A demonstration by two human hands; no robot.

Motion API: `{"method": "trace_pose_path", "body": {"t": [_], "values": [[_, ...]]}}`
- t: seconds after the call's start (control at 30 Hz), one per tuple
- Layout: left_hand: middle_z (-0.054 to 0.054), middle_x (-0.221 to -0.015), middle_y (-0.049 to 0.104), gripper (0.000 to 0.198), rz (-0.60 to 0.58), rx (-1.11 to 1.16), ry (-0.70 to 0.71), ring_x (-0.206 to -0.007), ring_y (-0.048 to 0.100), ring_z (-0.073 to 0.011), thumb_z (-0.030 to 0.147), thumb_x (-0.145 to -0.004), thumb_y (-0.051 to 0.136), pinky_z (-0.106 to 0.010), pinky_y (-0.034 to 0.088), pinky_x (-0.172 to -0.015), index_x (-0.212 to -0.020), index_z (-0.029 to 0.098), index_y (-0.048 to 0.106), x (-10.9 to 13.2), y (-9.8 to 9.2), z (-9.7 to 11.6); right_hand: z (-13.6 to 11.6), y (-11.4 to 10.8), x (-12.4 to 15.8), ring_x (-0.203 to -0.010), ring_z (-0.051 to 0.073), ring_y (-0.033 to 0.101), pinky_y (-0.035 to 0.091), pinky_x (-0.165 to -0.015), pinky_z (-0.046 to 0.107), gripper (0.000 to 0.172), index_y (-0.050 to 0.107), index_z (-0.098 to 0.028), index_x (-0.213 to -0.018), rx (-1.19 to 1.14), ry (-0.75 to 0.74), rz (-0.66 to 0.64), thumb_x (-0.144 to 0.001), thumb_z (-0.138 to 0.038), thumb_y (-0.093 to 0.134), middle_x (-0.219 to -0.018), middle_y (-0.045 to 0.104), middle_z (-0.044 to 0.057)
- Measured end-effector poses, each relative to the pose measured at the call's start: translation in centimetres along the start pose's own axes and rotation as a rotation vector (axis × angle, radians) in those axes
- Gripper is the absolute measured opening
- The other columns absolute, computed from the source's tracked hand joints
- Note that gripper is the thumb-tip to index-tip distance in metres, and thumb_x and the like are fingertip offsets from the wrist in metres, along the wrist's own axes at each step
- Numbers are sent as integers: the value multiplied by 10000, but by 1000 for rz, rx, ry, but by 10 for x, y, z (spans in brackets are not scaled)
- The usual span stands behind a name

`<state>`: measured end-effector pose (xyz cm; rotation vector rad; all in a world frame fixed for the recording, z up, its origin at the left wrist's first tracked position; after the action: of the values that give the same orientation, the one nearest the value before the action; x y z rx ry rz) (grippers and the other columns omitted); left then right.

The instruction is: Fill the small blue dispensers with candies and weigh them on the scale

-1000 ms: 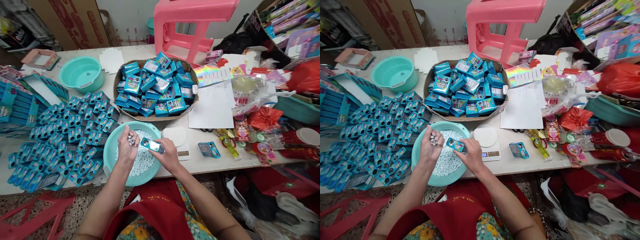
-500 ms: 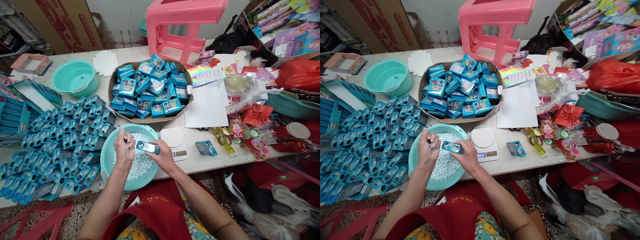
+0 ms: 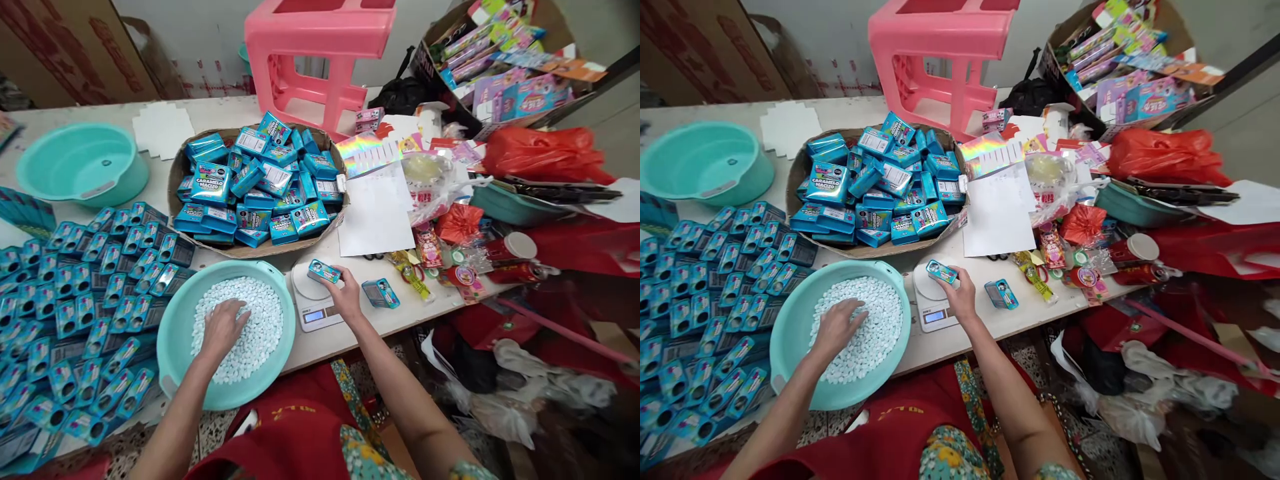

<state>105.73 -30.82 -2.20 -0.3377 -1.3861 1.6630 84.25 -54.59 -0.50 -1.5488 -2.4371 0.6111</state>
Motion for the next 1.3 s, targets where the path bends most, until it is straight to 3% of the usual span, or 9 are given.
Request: {"method": "trace_pose_path", "body": {"t": [0.17, 0.33, 0.47, 0.77, 0.93, 1.0, 1.17, 1.3], "values": [[-90, -1155, 643, 369, 72, 25, 71, -1071, 574, -287, 424, -890, 407, -415, 393, -957, -1079, 203, 635, -8, -2, -6, 0, -23, 14, -1154, 243, 528, 436, -962, 441, 631, 480, -197, -1234, -34, 4, 74, -691, -384, 742, -1262, 552, 124], [-103, -1120, 657, 385, 113, 24, 83, -1049, 593, -283, 423, -895, 388, -384, 417, -925, -1078, 192, 635, -10, -4, -6, 4, -63, 31, -1005, 220, 598, 483, -871, 431, 491, 517, -182, -1181, 27, 24, 188, -763, -379, 682, -1159, 606, 130], [-105, -1112, 661, 398, 103, -15, 114, -1032, 603, -282, 419, -906, 372, -381, 425, -907, -1099, 186, 630, -12, -5, 3, 14, -71, 37, -973, 210, 606, 490, -857, 423, 436, 545, -179, -1151, 55, 49, 169, -783, -382, 660, -1113, 625, 119], [-99, -1108, 664, 406, 113, -87, 167, -1007, 614, -269, 414, -931, 349, -354, 455, -844, -1108, 171, 621, -2, -6, 8, 18, -48, 30, -984, 219, 593, 507, -822, 394, 443, 551, -182, -1140, 74, 6, 128, -777, -414, 656, -1119, 610, 118], [-96, -1113, 663, 412, 121, -51, 129, -1017, 613, -269, 424, -930, 349, -352, 462, -835, -1108, 174, 624, 9, -5, 0, 15, -18, 17, -1124, 251, 525, 480, -885, 402, 655, 482, -207, -1234, 67, -10, 13, -677, -445, 732, -1245, 539, 123], [-98, -1123, 660, 405, 110, 4, 101, -1025, 610, -270, 420, -924, 356, -354, 463, -834, -1103, 180, 629, 12, -5, -2, 16, -5, 11, -1090, 243, 540, 467, -898, 396, 651, 491, -202, -1208, 41, 21, -33, -658, -448, 738, -1214, 559, 108], [-83, -1071, 674, 346, 99, 392, 7, -1015, 605, -277, 460, -858, 468, -378, 441, -878, -975, 202, 666, 18, -12, 2, -5, 1, 4, -863, 199, 577, 465, -839, 371, 448, 574, -181, -999, 21, 94, -27, -689, -482, 693, -932, 643, 35], [-85, -1014, 680, 422, 21, 1224, -263, -933, 637, -252, 551, -788, 558, -369, 466, -843, -997, 194, 639, 22, -24, 24, -67, -7, 18, -904, 206, 588, 462, -845, 354, 394, 593, -200, -1007, 41, -101, -65, -723, -454, 694, -959, 647, 37]]}}
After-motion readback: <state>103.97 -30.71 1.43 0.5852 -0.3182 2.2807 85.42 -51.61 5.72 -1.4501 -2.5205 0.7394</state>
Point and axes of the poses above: each hand's wrist, its own x-axis away from the middle knuckle, its own y-axis out of the palm, z = x × y, the point moved 3 cm from there along -x, towards the middle knuckle
